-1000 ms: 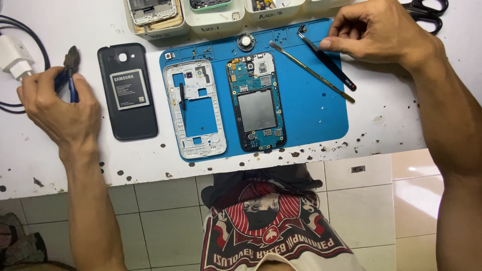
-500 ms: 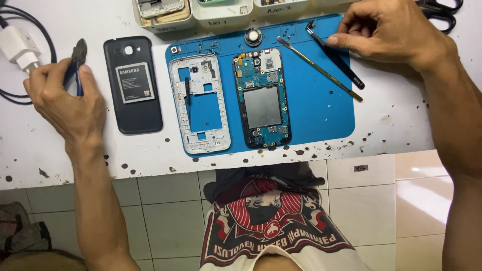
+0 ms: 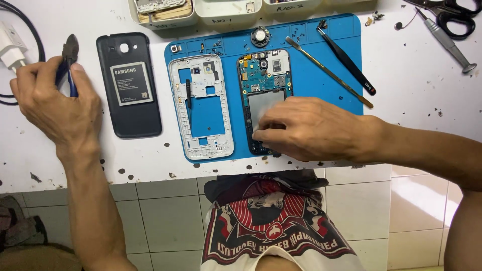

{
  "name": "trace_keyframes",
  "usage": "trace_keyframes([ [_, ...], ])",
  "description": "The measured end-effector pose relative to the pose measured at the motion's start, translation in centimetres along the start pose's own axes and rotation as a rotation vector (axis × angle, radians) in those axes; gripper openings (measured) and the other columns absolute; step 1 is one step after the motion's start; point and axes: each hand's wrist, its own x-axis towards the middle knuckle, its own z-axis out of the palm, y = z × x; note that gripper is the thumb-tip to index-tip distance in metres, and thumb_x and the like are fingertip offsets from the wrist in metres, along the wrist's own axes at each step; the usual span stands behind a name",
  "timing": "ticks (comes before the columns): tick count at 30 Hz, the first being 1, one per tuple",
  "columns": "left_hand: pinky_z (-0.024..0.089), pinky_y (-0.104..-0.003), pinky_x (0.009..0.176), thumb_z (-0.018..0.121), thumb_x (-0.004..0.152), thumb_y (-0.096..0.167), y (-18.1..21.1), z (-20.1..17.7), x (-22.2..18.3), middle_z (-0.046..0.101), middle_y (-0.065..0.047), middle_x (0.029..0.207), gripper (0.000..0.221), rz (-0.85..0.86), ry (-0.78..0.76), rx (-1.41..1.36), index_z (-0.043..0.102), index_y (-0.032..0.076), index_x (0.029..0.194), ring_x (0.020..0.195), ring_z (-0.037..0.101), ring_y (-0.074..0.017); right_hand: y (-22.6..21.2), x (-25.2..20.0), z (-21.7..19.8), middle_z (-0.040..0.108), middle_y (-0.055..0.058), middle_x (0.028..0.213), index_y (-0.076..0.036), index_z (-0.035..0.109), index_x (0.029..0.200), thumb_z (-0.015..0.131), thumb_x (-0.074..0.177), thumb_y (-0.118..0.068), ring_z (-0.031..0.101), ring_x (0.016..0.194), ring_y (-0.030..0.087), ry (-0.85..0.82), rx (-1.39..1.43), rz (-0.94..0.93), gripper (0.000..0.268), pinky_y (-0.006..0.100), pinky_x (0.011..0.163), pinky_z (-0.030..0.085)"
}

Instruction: Disassembling a mobile phone to access internal components using various hand tools

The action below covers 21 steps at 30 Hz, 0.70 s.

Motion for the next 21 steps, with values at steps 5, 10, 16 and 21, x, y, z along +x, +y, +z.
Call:
trace_keyframes([
  [5, 0.052, -0.044, 0.081, 0.082, 0.105, 0.009, -0.2, 0.1, -0.1, 0.063, -0.017, 0.106, 0.018, 0.006, -0.018, -0.001, 0.084, -0.005, 0.116, 0.097, 0.059, -0.0337, -0.3, 0.5, -0.1, 0.066, 0.013, 0.111, -0.006, 0.064, 0.126, 0.064, 0.097, -0.013, 0.067, 0.088, 0.027, -0.160, -0.067, 0.011, 0.029, 0.040, 0.067, 0.059],
  [10, 0.052, -0.044, 0.083, 0.083, 0.106, 0.007, -0.3, 0.0, -0.3, 0.063, -0.017, 0.106, 0.016, 0.007, -0.013, -0.022, 0.084, -0.005, 0.115, 0.097, 0.059, -0.0336, -0.6, 0.3, 1.1, 0.065, 0.010, 0.104, -0.005, 0.066, 0.120, 0.067, 0.094, -0.012, 0.062, 0.079, 0.022, -0.045, -0.296, -0.103, 0.027, 0.035, 0.063, 0.058],
  [16, 0.052, -0.043, 0.084, 0.083, 0.105, 0.007, -0.3, -0.1, -0.3, 0.065, -0.017, 0.107, 0.017, 0.017, -0.011, -0.035, 0.083, -0.005, 0.116, 0.098, 0.060, -0.0338, -0.9, 0.1, 1.3, 0.070, 0.012, 0.107, -0.008, 0.069, 0.116, 0.066, 0.099, -0.019, 0.069, 0.083, 0.024, 0.007, -0.389, -0.118, 0.021, 0.033, 0.065, 0.058],
  [21, 0.051, -0.043, 0.083, 0.083, 0.106, 0.008, -0.2, -0.1, -0.3, 0.064, -0.016, 0.107, 0.017, 0.010, -0.021, -0.022, 0.083, -0.005, 0.118, 0.098, 0.059, -0.0321, -0.8, 0.7, 0.4, 0.062, 0.007, 0.090, -0.006, 0.064, 0.110, 0.059, 0.105, -0.018, 0.058, 0.067, 0.019, -0.074, -0.290, -0.042, 0.014, 0.032, 0.056, 0.052],
])
